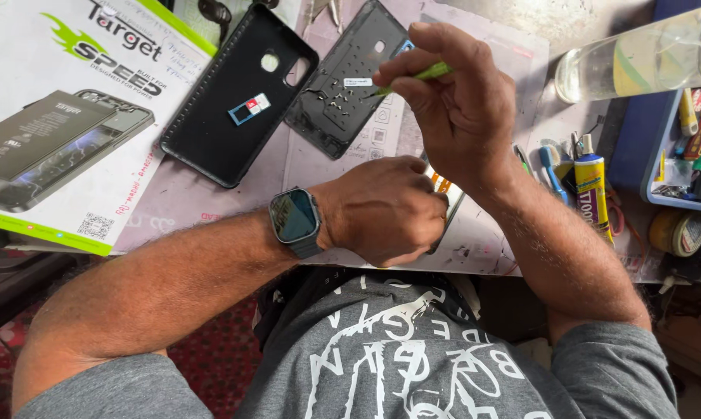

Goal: The person uses a green screwdriver to remove screws from the back of a disassembled smartphone. They then switch to tweezers to carefully lift and remove a small metal bracket near the camera module.

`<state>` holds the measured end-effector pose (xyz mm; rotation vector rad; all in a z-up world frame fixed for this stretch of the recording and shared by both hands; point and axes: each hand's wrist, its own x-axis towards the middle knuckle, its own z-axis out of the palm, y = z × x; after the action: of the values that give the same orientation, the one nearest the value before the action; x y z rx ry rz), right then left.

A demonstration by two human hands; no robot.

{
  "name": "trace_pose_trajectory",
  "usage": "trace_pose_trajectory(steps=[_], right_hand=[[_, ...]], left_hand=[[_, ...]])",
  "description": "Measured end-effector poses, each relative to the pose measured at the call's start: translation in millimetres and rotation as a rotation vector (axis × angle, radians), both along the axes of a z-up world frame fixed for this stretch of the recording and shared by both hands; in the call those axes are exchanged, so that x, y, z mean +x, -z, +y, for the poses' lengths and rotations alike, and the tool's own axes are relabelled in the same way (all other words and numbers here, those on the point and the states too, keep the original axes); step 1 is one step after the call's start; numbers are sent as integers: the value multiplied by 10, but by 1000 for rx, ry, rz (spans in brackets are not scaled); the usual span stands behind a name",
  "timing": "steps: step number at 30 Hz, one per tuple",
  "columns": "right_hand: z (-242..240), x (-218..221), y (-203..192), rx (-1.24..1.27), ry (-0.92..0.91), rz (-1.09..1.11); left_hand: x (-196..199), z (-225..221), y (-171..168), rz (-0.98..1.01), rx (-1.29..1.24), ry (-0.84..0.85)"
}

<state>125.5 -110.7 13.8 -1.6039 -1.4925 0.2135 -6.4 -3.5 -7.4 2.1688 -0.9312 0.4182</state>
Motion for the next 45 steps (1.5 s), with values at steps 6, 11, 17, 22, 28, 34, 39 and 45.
trace_pose_trajectory(steps=[6,11,17,22,28,34,39,45], right_hand=[[105,29,125,-35,14,-5],[107,42,161,-32,25,19],[-170,18,-18,44,94,160],[-637,22,-185,126,241,186],[-876,-57,-143,211,287,292],[-950,-132,-68,221,294,427],[-939,-138,-50,234,284,474],[-924,-148,-60,242,300,465]], left_hand=[[-9,-26,34,-57,-9,-16],[-7,-32,57,-38,4,-16],[-23,48,70,-38,-211,-421],[33,126,115,18,-273,-751],[87,107,140,25,-211,-660],[70,110,93,1,-218,-555],[79,115,74,-19,-214,-540],[83,120,65,-10,-220,-561]])
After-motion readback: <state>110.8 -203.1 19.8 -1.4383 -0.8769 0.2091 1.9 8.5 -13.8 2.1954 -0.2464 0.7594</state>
